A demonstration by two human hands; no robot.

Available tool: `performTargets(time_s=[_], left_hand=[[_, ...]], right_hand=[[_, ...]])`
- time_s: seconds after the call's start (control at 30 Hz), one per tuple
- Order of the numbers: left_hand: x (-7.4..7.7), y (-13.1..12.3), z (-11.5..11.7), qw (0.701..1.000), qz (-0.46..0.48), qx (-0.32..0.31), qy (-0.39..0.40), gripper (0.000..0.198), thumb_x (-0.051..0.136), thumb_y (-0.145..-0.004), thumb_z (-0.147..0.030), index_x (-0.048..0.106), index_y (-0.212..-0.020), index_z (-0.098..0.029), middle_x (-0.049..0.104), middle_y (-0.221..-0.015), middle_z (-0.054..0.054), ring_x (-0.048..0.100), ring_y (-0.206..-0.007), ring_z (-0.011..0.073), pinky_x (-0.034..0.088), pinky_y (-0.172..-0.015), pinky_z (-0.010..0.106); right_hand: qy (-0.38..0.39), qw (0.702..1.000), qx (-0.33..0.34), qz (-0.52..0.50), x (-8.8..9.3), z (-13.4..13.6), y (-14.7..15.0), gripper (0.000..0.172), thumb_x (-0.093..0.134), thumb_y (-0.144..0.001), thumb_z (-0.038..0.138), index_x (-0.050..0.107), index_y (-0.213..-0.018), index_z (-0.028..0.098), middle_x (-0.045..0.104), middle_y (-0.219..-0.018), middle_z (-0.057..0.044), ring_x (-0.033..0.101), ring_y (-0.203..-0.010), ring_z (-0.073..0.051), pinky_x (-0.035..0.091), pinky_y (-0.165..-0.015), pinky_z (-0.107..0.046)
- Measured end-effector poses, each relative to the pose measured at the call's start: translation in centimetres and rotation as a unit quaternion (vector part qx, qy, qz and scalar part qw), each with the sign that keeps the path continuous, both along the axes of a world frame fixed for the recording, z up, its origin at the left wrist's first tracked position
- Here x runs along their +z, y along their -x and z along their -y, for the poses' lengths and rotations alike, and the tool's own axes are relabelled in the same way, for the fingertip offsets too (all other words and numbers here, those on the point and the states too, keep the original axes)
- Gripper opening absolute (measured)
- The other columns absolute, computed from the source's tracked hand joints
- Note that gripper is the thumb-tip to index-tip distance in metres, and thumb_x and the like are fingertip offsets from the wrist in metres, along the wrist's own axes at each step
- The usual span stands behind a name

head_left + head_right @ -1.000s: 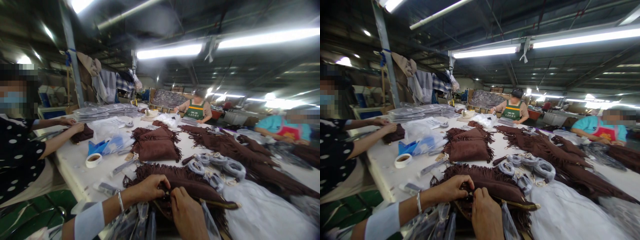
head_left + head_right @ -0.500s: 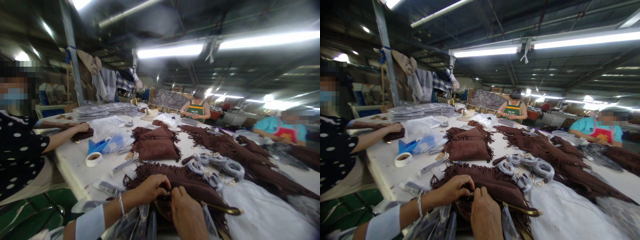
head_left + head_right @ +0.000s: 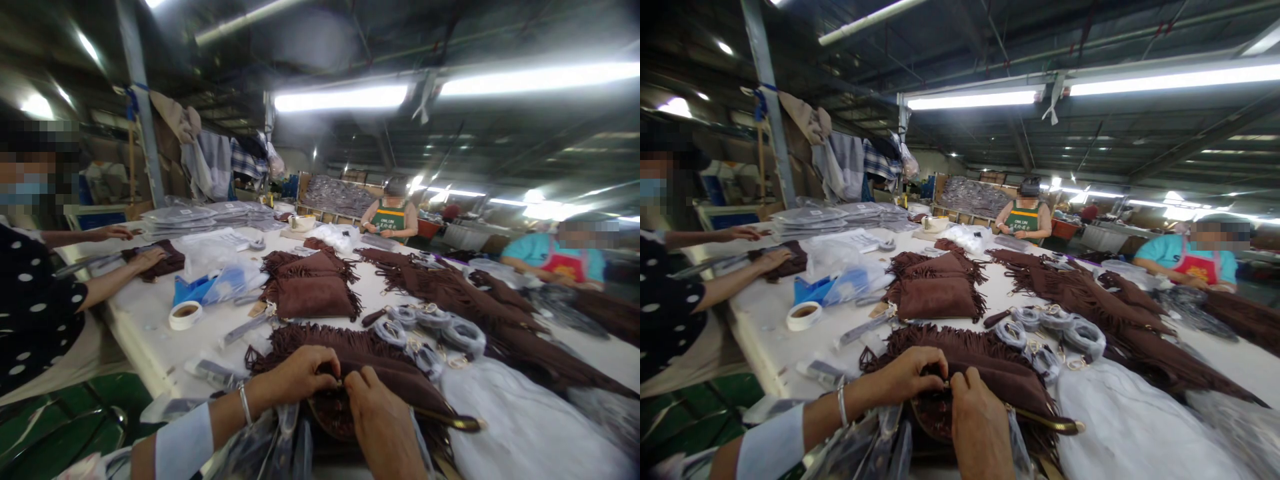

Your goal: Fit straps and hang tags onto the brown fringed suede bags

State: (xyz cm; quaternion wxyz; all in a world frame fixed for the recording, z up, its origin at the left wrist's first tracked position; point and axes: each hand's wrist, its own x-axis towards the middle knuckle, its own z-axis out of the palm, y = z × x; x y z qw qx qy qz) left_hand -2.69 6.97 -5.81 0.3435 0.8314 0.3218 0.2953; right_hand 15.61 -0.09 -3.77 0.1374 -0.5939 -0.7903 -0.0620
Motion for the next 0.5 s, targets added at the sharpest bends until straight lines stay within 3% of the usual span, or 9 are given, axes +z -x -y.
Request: performTargets(time_s=[0.2,0.5], left_hand=[[-0.7,-0.6,-1.0,0.998,0.008,0.019,0.054,0.015,0.067,-0.078,-0.027,0.068,-0.089,-0.017,0.068,-0.082,-0.002,0.059,-0.075,0.0142,0.042,-0.07,0.021],[-1.1,-0.9,-1.1,0.998,0.011,0.034,0.046,0.01,0.065,-0.078,-0.023,0.07,-0.085,-0.017,0.068,-0.081,-0.002,0.058,-0.075,0.0144,0.041,-0.072,0.022]], right_hand=[[-0.005,1.0,0.003,0.0,-0.4,-0.5,-0.8,0.023,0.048,-0.089,0.005,0.06,-0.087,0.024,0.06,-0.086,0.0,0.06,-0.07,-0.014,0.032,-0.059,-0.026],[-0.013,1.0,0.02,-0.021,-0.9,-1.1,-1.6,0.024,0.045,-0.092,0.007,0.059,-0.084,0.025,0.059,-0.085,0.001,0.06,-0.067,-0.012,0.031,-0.057,-0.025]])
